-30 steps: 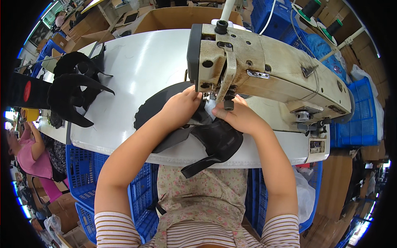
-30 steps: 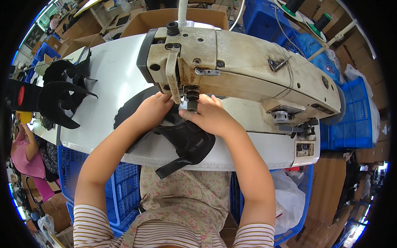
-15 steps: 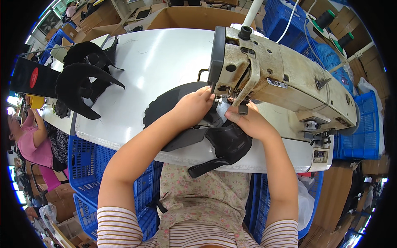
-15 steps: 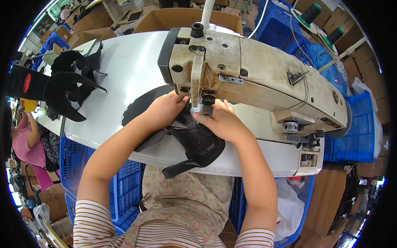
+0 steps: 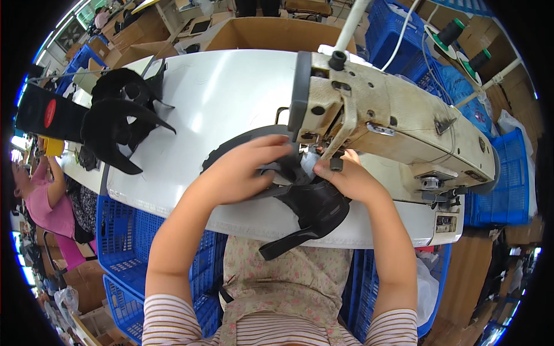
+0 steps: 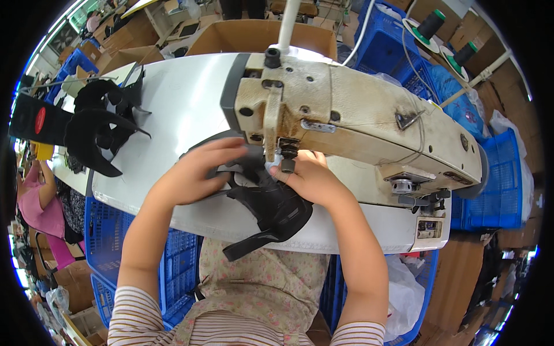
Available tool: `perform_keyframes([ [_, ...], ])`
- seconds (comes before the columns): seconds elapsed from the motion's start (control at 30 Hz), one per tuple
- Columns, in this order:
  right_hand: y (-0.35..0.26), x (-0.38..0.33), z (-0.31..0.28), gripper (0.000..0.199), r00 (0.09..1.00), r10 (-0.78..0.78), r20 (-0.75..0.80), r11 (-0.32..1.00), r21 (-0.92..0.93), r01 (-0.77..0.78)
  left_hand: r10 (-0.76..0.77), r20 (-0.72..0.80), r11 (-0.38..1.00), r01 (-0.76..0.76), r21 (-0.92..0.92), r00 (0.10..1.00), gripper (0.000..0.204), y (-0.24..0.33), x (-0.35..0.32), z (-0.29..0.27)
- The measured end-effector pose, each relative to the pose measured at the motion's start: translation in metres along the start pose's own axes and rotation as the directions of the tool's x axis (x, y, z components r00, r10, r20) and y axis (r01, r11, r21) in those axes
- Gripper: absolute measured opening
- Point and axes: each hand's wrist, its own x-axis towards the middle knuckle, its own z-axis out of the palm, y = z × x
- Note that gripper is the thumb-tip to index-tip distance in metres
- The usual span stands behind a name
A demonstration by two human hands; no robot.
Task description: The person sews fabric pieces together using a sewing machine, trims threads with snips, places finished items into a crate, and retrieves new parts from a bin to sew.
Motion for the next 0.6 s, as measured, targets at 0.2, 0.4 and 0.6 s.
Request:
perform_keyframes([
  [0.2, -0.013, 0.001, -0.016, 0.050, 0.996, 0.043, 0.082, 0.999, 0.009, -0.044, -0.325, 0.423, 0.731, 0.508, -0.455, 0.846, 0.034, 0.049, -0.095, 0.003],
  [0.4, -0.053, -0.016, 0.006, 0.052, 0.973, 0.106, -0.207, 0.994, 0.042, -0.099, -0.623, -0.030, 0.575, 0.431, -0.695, 0.782, 0.059, -0.021, -0.046, 0.007],
  [0.6, -0.059, -0.028, 0.049, 0.040, 0.938, 0.049, -0.343, 0.997, 0.066, -0.028, -0.487, 0.145, 0.815, 0.507, -0.281, 0.862, 0.048, -0.016, 0.027, -0.026],
])
